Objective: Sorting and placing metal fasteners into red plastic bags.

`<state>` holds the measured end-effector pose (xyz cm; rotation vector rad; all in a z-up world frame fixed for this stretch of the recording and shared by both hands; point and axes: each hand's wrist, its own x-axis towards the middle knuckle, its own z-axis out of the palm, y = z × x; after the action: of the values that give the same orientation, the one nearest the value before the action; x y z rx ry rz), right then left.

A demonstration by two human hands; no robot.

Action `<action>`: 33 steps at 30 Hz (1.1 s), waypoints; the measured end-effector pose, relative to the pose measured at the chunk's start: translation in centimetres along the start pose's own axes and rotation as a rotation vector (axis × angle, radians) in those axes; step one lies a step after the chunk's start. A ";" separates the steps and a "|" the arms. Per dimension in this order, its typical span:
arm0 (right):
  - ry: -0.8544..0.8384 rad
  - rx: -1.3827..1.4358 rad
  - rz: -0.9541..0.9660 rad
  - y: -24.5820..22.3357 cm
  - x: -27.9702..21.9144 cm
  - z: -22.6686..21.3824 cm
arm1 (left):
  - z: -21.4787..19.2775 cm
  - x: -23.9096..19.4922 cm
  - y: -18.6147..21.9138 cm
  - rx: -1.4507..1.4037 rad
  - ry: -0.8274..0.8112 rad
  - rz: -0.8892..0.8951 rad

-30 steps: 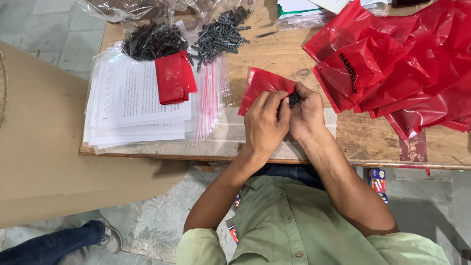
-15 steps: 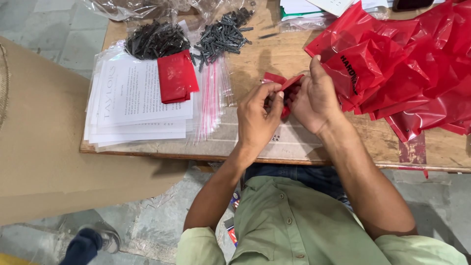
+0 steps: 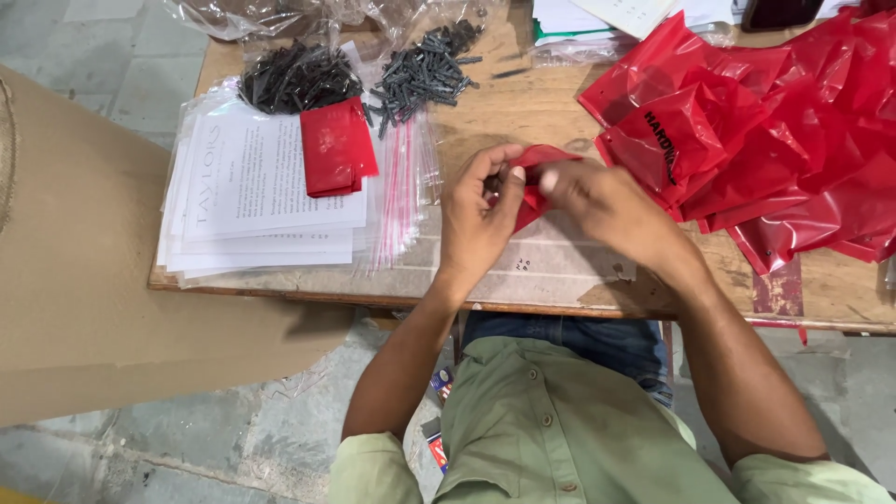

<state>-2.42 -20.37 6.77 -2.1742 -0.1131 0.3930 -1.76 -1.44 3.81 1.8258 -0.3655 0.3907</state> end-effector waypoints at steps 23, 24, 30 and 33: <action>0.493 -0.730 -0.729 -0.1 -4.4 -5.8 | 4.5 -3.3 -5.0 -0.074 -0.223 -0.118; 0.551 -0.815 -0.768 0.2 -4.3 -6.1 | 4.1 -3.4 -5.6 -0.203 -0.260 -0.092; 0.596 -0.292 -0.601 3.4 -3.1 -11.1 | 3.4 -2.2 -3.9 -0.539 -0.311 -0.227; 0.797 -0.197 -0.786 4.7 -2.4 -17.6 | 2.9 -2.8 -5.5 -0.424 -0.313 -0.218</action>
<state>0.64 -37.29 13.19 -2.1147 -0.5415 -0.9457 -1.60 -2.58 -2.96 1.4862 -0.4225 -0.1229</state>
